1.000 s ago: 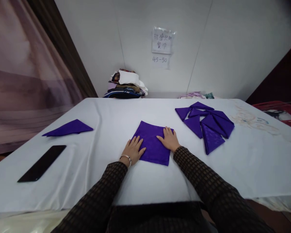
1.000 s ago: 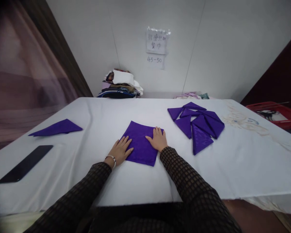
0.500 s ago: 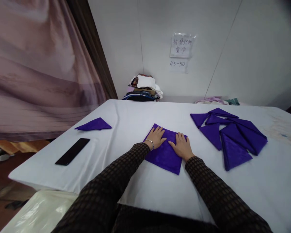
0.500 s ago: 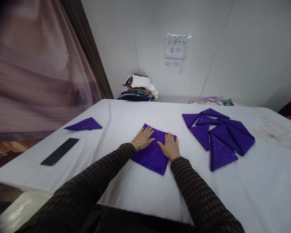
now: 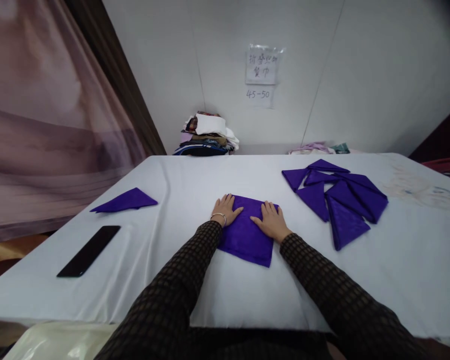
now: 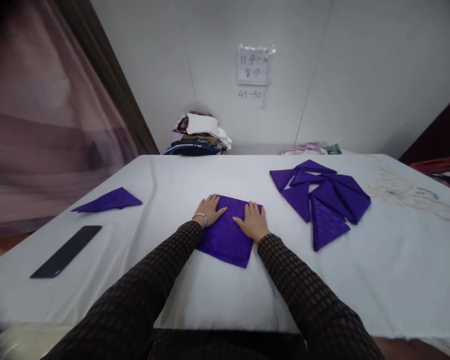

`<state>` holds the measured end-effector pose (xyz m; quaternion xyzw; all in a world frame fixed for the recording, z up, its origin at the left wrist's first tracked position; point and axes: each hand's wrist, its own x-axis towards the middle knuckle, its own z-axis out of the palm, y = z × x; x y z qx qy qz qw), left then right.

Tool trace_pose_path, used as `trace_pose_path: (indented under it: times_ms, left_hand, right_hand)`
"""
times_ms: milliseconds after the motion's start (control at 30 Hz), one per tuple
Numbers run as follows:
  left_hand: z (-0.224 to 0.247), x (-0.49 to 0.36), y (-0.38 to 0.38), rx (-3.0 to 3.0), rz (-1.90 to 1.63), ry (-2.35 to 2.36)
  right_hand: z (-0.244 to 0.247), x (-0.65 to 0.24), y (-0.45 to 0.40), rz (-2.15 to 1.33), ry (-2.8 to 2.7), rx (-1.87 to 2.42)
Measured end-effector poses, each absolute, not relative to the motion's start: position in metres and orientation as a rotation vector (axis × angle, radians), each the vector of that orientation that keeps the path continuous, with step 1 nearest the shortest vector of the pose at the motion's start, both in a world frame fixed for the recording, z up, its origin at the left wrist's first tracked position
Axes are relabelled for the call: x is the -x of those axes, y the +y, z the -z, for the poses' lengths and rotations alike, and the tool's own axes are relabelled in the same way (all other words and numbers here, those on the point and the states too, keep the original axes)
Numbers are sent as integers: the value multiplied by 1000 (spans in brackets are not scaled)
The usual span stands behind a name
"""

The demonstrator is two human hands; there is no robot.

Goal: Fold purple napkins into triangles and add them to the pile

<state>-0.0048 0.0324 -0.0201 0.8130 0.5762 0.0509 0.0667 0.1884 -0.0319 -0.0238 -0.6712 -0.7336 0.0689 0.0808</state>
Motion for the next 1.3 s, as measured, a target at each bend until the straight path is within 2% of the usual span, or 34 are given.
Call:
trace_pose_path:
  times_ms: [233,433,867,1300]
  left_hand:
    - [20,8,37,-2476,-41,1723]
    - [22,7,39,-2447,3,1753]
    - [24,5,39,-2444,-111,1757]
    - [22,-1,36,-2279,-132,1858]
  right_hand:
    - [2,-134,-11,-268,-2294,1710]
    - [15,-128,4,-482,-2280,1716]
    - [30,-194,-26,-195,-2091,2035]
    - [34,-194,-30,-127,-2091,2110]
